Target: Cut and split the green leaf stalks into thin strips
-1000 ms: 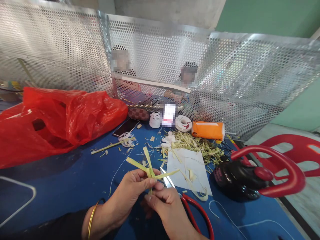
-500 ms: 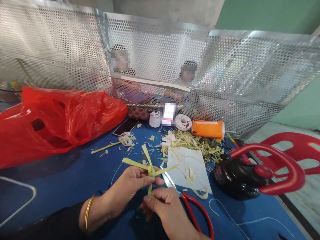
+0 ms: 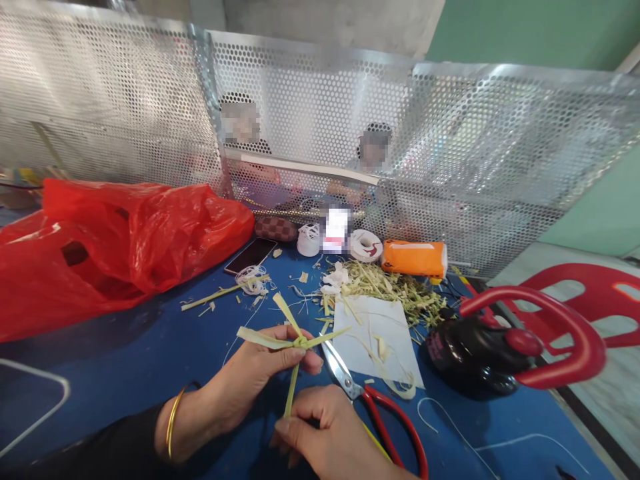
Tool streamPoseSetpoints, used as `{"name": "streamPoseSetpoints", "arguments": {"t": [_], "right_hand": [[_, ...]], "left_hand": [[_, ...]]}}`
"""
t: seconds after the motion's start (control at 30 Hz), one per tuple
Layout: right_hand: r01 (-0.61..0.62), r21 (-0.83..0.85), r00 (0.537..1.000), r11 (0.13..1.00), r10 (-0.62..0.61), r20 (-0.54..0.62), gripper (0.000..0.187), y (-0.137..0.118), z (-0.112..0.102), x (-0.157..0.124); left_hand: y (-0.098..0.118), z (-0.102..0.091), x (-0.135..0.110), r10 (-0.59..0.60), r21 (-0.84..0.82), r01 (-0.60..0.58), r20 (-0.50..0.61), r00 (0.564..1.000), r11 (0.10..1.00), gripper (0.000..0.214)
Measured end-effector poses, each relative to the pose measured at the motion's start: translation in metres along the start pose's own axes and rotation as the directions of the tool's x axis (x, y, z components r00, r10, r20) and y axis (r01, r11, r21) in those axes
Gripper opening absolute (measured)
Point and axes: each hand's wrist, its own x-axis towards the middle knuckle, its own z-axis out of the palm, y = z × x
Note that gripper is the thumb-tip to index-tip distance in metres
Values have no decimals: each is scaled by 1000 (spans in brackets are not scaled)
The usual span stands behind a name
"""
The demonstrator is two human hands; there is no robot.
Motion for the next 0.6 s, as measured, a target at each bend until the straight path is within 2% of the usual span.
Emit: {"name": "streamPoseSetpoints", "arguments": {"t": [0.03,0.1,0.17,0.23,0.33,0.43,0.53,0.6], "right_hand": [[11,-22,999,1000,-12,-41,38,-2,-3,1],[56,-5,979,998,-56,-195,38,-7,-10,2],[121,91,915,988,-75,-396,35,-14,-19,3],[151,163,857,975,-47,-513,34,-20,-25,3],[127,117,853,985,-48,-519,28,-23,-27,3],[92,55,877,994,-55,-477,26,-21,-24,3],[83,5,881,997,-71,-468,27,-17,-22,3],[93,-49,867,994,-106,-487,27,-15,-21,2]], "left_hand": [[1,-1,1,-1,-14,1,3,1000,1000,11],[1,-2,2,7,-43,-6,5,1000,999,14],[0,-4,3,2,-62,-1,21,1000,998,15],[-1,-6,2,-28,-64,32,70,997,997,17],[-6,-5,2,-88,-53,94,109,990,994,24],[-10,-3,3,-123,29,122,21,992,992,30],[-11,-1,6,-90,144,98,-61,994,985,25],[-11,0,7,-41,177,53,-71,997,983,27]]}}
